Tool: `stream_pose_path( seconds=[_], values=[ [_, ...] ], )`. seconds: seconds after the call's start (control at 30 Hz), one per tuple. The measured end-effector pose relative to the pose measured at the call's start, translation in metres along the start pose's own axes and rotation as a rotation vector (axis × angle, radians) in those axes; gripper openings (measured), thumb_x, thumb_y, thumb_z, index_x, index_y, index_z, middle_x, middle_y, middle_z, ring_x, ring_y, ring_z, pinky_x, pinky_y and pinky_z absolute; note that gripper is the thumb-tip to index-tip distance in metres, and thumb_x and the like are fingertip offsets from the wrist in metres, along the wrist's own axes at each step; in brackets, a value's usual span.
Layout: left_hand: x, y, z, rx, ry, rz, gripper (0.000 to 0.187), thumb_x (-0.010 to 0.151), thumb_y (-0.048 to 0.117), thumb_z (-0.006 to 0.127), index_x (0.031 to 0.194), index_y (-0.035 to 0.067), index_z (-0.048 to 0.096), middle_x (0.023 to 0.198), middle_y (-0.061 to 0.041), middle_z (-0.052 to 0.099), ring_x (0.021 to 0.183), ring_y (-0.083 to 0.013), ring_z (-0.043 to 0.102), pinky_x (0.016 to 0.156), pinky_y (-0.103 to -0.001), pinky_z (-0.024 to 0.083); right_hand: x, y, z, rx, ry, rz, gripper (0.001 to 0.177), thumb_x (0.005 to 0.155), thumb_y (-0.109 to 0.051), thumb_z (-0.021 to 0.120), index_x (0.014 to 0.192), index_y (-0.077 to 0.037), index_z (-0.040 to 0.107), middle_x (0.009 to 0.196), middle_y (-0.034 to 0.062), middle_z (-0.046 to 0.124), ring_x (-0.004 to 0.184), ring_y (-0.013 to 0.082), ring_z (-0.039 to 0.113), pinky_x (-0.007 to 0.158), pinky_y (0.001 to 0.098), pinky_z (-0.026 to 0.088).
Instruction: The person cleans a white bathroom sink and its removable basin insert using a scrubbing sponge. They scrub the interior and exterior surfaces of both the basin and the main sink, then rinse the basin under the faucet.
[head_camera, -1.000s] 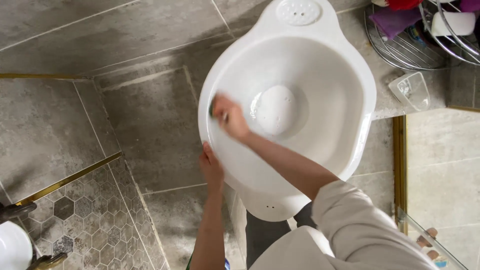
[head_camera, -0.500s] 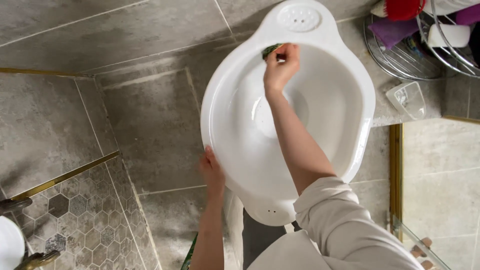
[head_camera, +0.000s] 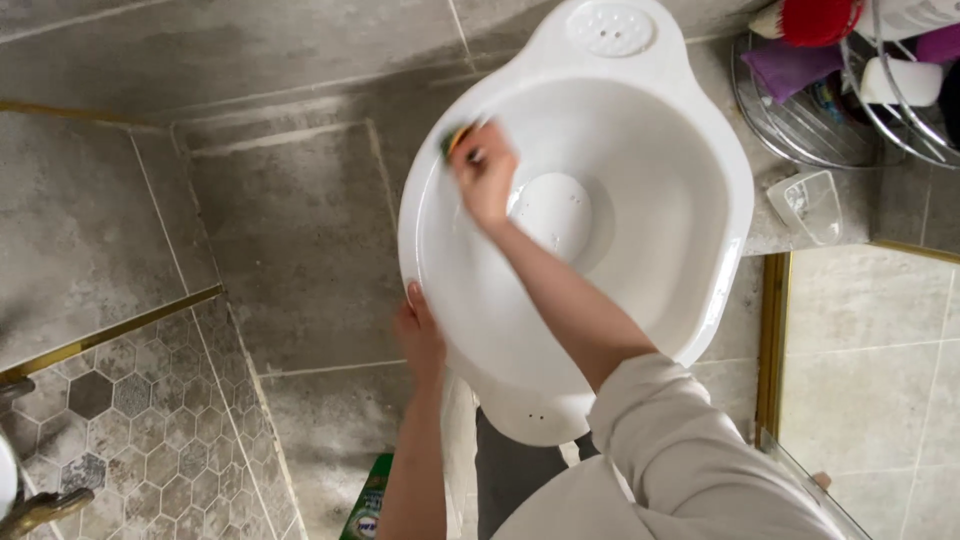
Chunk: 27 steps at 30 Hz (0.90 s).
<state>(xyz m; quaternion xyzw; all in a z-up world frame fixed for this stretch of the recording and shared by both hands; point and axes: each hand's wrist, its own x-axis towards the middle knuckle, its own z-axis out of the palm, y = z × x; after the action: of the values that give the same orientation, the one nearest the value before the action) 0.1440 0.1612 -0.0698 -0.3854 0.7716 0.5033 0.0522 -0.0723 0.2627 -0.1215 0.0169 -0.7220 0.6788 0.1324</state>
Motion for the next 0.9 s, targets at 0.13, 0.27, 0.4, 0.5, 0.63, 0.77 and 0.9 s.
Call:
stream_pose_path(
  seconds=[0.13,0.27,0.4,0.5,0.63,0.77,0.9],
  values=[
    [-0.029,0.004,0.005,0.040,0.085,0.041,0.058,0.106,0.050,0.038,0.061,0.014,0.037,0.051,0.003,0.033,0.047,-0.0108,0.032,0.048,-0.034,0.023,0.049,0.019,-0.034,-0.110,0.474,0.016,0.025,0.065,0.011,0.056,0.069,-0.014,0.056,0.074,-0.0004,0.053,0.069,0.0148,0.054,0.067,0.0275,0.046],
    [-0.083,0.072,0.008,-0.022,0.206,-0.160,0.056,0.112,0.041,0.038,0.067,0.010,0.051,0.054,-0.004,0.048,0.052,-0.0145,0.044,0.057,-0.028,0.040,0.025,0.038,-0.024,-0.149,0.344,-0.008,0.024,0.077,0.012,0.066,0.072,-0.012,0.061,0.075,0.0051,0.060,0.072,0.0226,0.061,0.075,0.0314,0.049],
    [-0.132,0.029,0.019,-0.203,0.155,-0.036,0.050,0.113,0.033,0.038,0.068,0.012,0.043,0.054,0.000,0.040,0.053,-0.0090,0.037,0.052,-0.025,0.035,-0.060,-0.033,0.018,0.061,-0.148,0.130,0.024,0.076,0.017,0.062,0.081,-0.006,0.064,0.082,0.0140,0.062,0.078,0.0305,0.063,0.067,0.0345,0.051],
    [-0.152,-0.067,0.024,-0.439,-0.097,-0.145,0.055,0.108,0.027,0.045,0.061,0.004,0.062,0.049,-0.011,0.065,0.047,-0.0163,0.061,0.053,-0.029,0.051,-0.115,-0.012,0.010,0.083,-0.499,0.339,0.027,0.073,0.012,0.065,0.085,-0.013,0.067,0.088,0.0062,0.067,0.081,0.0216,0.067,0.056,0.0269,0.049],
    [-0.085,-0.165,-0.017,-0.442,-0.176,-0.020,0.023,0.103,0.026,0.052,0.109,0.007,0.063,0.099,-0.012,0.071,0.091,-0.0231,0.070,0.077,-0.036,0.056,-0.146,0.034,-0.038,0.039,-0.831,0.664,0.022,0.074,0.004,0.069,0.093,-0.007,0.069,0.090,0.0115,0.069,0.087,0.0267,0.070,0.074,0.0390,0.057],
    [0.017,-0.044,-0.088,-0.186,0.123,0.147,0.053,0.099,0.036,0.069,0.138,0.015,0.041,0.128,-0.008,0.054,0.112,-0.0236,0.063,0.097,-0.048,0.055,-0.090,0.067,-0.077,-0.580,-0.979,0.647,0.025,0.082,-0.004,0.071,0.106,-0.011,0.071,0.107,0.0135,0.071,0.100,0.0351,0.072,0.084,0.0451,0.057],
    [0.079,0.006,-0.088,0.037,0.274,-0.062,0.108,0.076,0.051,0.093,0.157,0.015,0.030,0.146,-0.025,0.049,0.135,-0.0428,0.051,0.113,-0.057,0.040,-0.069,0.169,-0.119,-1.148,-1.134,0.218,0.040,0.079,-0.007,0.078,0.118,-0.009,0.068,0.127,0.0239,0.061,0.110,0.0458,0.068,0.090,0.0522,0.059]
  ],
)
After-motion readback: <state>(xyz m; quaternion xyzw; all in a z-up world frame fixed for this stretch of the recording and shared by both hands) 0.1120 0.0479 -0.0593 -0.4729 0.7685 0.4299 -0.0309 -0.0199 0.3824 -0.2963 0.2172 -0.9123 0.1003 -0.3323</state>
